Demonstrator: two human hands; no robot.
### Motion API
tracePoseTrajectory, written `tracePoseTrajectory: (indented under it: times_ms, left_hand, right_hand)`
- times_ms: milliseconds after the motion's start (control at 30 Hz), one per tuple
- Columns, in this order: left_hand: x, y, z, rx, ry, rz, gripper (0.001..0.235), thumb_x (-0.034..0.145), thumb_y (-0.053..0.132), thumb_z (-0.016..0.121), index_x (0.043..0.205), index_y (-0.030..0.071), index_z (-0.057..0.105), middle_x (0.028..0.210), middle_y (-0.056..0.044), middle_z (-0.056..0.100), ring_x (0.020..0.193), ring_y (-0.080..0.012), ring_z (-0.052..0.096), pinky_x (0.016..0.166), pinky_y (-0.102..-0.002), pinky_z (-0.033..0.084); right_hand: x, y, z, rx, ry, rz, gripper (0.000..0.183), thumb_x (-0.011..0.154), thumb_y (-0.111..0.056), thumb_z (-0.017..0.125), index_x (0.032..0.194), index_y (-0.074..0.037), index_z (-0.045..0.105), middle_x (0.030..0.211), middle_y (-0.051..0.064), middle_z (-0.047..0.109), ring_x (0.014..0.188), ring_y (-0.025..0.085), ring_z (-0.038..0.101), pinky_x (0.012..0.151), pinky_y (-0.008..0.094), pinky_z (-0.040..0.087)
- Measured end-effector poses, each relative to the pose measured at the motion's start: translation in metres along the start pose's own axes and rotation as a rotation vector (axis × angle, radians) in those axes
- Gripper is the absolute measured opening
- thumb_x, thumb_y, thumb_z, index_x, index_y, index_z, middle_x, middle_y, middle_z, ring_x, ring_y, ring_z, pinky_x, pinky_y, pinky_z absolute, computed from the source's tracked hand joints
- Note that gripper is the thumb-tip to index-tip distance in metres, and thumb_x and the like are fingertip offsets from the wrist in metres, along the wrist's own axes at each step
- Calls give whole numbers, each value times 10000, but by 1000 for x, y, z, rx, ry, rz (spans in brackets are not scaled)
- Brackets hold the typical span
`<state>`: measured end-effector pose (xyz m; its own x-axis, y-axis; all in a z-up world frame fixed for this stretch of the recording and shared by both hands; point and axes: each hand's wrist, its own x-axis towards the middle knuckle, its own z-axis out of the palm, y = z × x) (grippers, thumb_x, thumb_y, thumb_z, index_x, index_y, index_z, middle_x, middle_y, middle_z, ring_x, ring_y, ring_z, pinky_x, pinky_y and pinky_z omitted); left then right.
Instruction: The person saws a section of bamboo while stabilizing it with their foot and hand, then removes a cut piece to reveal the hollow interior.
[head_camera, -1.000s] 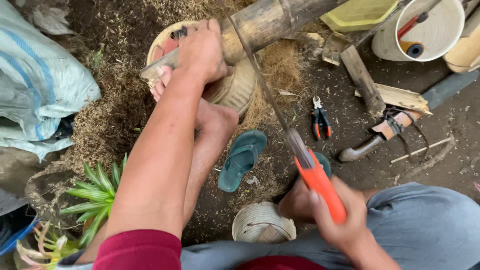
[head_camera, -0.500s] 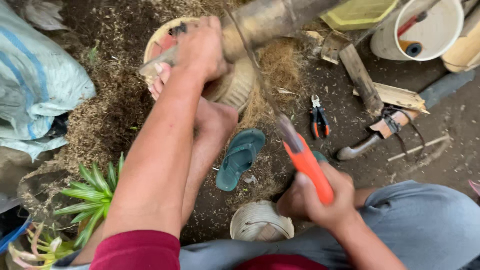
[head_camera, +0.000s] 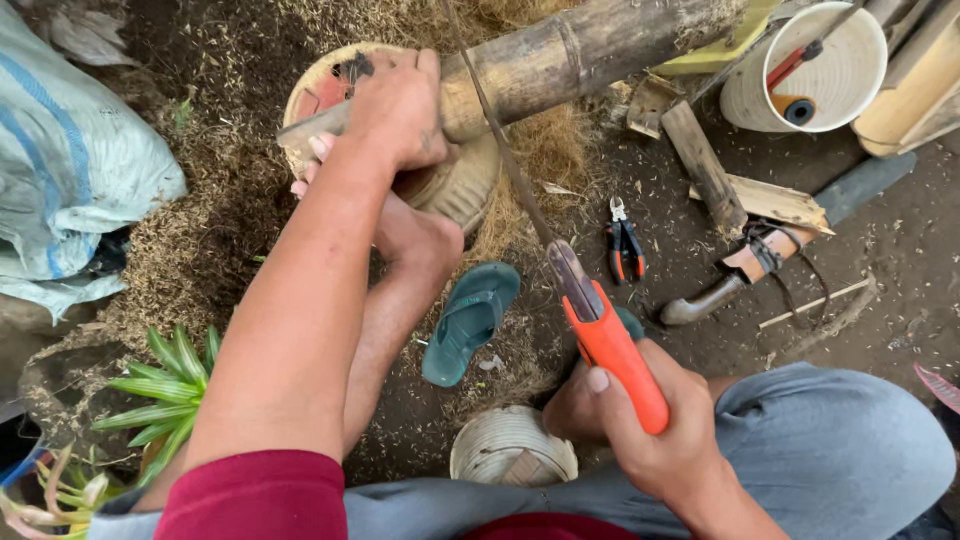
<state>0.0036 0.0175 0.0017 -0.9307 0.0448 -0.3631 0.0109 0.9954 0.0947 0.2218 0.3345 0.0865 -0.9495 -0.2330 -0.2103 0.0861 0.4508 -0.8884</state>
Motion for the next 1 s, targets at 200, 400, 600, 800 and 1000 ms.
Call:
tracePoseTrajectory:
  times_ms: [200,400,600,800,1000]
  left_hand:
    - [5,4,-4,-103,-63,-48,1034,591,458,987,1328,-69,490,1263,-266,612,1204,-466,564,1010,-486,495]
    - [7,3,-2,-104,-23,-9,1002,566,449,996,1287,-62,524,1209,-268,635,1155,-484,577,966,-492,502]
    - [10,-2,-8,-158,-19,-21,962,579,431,985,1288,-46,545,1215,-263,657,1140,-464,620,968,-483,516]
    - [2,-7,2,-134,-81,10,997,577,475,996,1290,-43,529,1131,-304,658,1071,-491,626,944,-490,506]
    - [-4,-8,1,-203,-84,15,933,576,415,962,1279,-40,551,1086,-273,697,1025,-460,673,903,-490,534]
  right_hand:
    - [-11,49,33,-14,88,-232,154,941,-140,605,985,2,644,762,73,616,658,123,613,626,290,512]
    - [-20,51,35,3,84,-149,150,942,-122,623,1010,8,656,746,74,605,623,150,593,602,299,500]
    - [-21,17,16,-104,117,-59,128,916,-126,662,849,-27,616,618,48,534,492,121,496,487,294,413]
    - [-33,3,4,-90,71,-24,143,907,-140,658,820,-33,621,573,41,528,452,118,506,455,299,409]
    - [-5,4,18,-19,106,-96,140,943,-154,644,905,-19,650,651,42,602,543,115,575,524,289,473]
